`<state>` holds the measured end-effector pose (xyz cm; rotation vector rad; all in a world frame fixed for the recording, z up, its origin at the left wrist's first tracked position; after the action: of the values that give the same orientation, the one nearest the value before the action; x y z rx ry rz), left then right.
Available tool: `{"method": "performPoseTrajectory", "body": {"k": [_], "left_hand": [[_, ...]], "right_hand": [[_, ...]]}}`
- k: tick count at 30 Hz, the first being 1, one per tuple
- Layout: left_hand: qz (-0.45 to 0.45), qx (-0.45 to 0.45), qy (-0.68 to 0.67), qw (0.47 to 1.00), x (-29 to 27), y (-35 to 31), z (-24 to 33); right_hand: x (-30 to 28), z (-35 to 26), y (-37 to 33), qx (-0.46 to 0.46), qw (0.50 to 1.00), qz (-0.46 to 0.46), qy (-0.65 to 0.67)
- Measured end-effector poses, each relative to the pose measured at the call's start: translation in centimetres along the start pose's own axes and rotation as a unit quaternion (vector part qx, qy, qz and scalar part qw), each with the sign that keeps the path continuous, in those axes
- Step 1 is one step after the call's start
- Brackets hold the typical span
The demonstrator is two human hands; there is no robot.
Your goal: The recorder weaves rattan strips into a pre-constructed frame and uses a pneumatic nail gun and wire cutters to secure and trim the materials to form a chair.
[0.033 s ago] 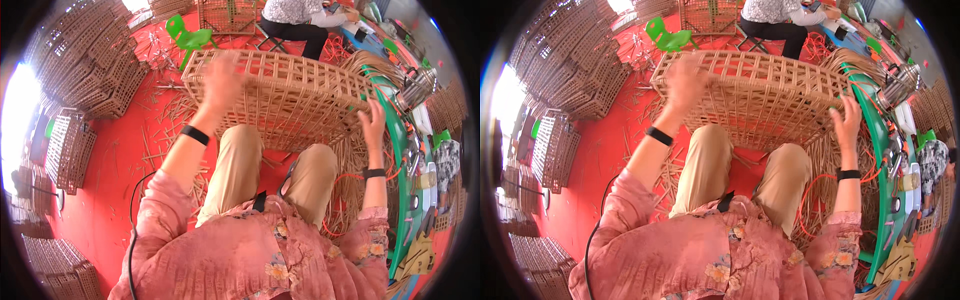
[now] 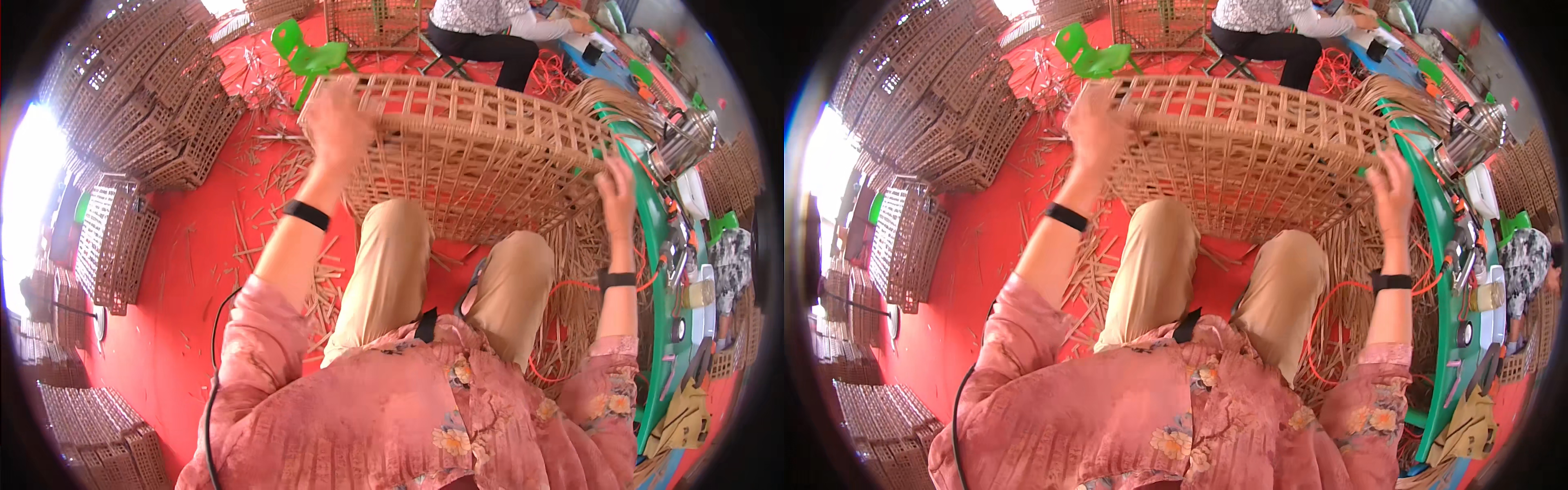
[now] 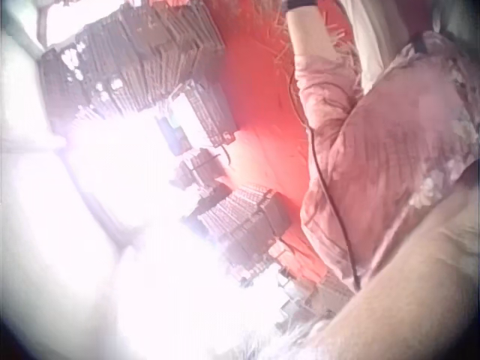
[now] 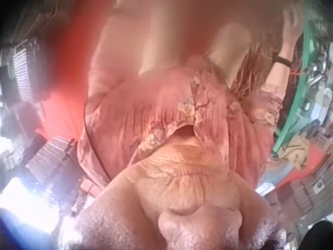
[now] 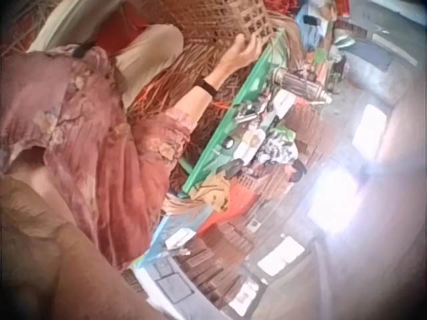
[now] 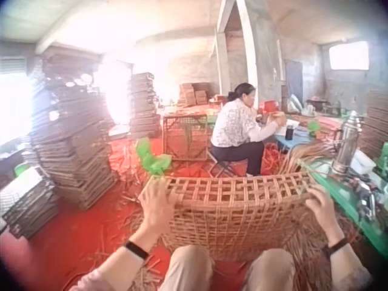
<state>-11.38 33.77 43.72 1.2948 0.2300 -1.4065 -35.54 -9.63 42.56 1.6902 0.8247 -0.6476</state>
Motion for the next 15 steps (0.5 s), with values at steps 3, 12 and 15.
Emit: {"method": "performPoseTrajectory", "body": {"k": [3, 12, 15], "left_hand": [[0.127, -0.121, 0.037, 0.984, -2.2, -0.3, -7.7], [0.019, -0.178, -0.294, 0.939, 4.9, 6.8, -15.8], [0.007, -0.142, -0.311, 0.94, 5.8, 9.8, -18.0]], "right_hand": [[-1.7, 4.7, 1.7, 0.175, 0.959, 0.121, 0.186], [6.9, 9.4, 6.6, 0.331, 0.809, 0.152, 0.462], [8.8, 11.1, 9.4, 0.334, 0.805, 0.155, 0.465]]}}
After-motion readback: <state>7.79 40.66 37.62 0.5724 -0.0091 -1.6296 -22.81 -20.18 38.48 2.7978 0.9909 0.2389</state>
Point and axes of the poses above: each hand's wrist, its own y-axis towards the middle knuckle, its own x-axis out of the palm, z = x × y, the point moved 6 cm from there along y, towards the middle knuckle, and after that the axes turned 10 degrees about -z, right-handed, at the moved point
